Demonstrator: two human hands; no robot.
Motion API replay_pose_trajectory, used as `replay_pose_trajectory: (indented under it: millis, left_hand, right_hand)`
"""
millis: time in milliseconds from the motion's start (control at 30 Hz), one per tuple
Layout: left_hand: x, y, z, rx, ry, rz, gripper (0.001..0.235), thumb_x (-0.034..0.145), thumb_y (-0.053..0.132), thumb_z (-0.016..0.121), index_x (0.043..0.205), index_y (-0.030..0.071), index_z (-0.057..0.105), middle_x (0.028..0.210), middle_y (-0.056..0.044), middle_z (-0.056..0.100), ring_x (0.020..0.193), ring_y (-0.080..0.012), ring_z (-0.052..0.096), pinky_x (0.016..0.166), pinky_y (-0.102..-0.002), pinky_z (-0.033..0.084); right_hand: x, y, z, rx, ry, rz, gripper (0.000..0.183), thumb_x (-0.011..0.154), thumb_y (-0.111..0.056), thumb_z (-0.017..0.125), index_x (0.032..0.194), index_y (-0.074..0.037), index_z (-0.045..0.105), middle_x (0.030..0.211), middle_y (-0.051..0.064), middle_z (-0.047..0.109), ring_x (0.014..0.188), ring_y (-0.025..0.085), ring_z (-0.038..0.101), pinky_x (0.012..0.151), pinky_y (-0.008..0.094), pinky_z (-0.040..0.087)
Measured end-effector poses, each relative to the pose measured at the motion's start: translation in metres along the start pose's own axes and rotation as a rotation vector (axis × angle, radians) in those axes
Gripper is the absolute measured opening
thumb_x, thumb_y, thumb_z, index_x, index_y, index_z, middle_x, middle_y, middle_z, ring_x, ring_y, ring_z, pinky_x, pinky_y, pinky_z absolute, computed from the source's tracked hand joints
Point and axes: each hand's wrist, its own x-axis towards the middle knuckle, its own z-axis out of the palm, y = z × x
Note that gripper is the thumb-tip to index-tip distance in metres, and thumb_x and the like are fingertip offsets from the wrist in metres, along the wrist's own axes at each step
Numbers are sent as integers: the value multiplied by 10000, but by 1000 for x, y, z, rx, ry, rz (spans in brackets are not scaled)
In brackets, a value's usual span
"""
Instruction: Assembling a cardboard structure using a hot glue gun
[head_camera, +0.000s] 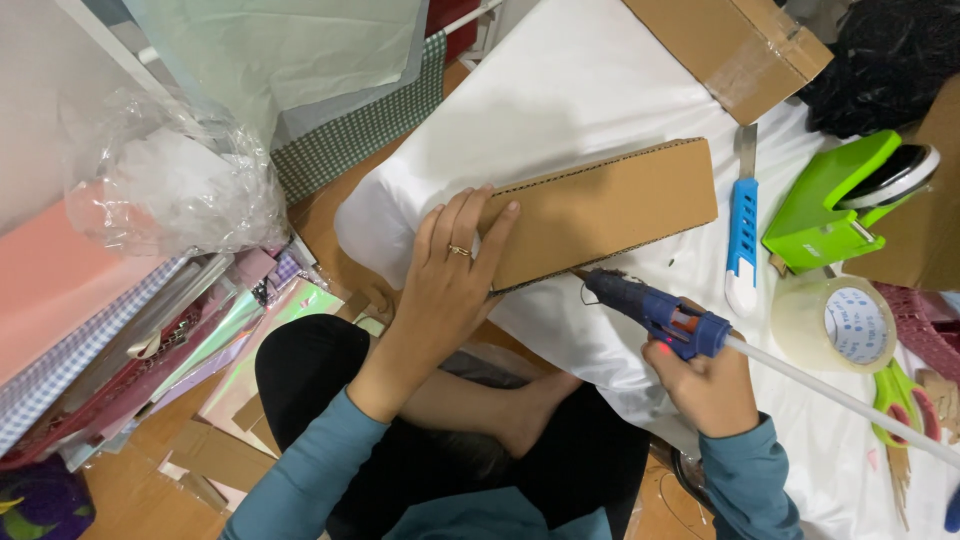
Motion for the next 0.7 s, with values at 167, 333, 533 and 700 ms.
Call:
replay_pose_trajectory:
  millis: [167,333,533,700]
  left_hand:
    - [4,2,-8,-30,-5,-3,899,738,117,915,1508,55,456,1470,-233,443,1380,-388,440,1174,-524,329]
    - [1,1,-4,-37,0,1,864,757,96,899,1502,46,463,1465,-235,443,1376,-391,444,1172,-520,337]
    - [3,3,-9,-48,-28,-10,1031,647,147,972,1522,50,436,1470,-244,432,1387,-404,429,1180,-527,320]
    - [3,1,-8,-40,-25,-9,1042,645,155,983,1525,49,436,1468,-239,436,1386,-396,434,1181,-518,326]
  right_hand:
    - [-2,-8,0,-6,31,8,88,730,72,657,681,-1,658,543,87,540,494,149,482,466,267,411]
    - [-4,-18,3,0,28,34,85,719,64,654,670,-5,657,525,95,534,480,147,487,450,280,419]
    - [-9,-29,1,-35,27,42,121,712,65,646,616,-5,624,477,76,497,424,131,453,399,262,394]
    - [-5,-26,-3,-49,60,-16,148,724,76,639,614,-13,595,489,71,467,449,123,437,416,254,378]
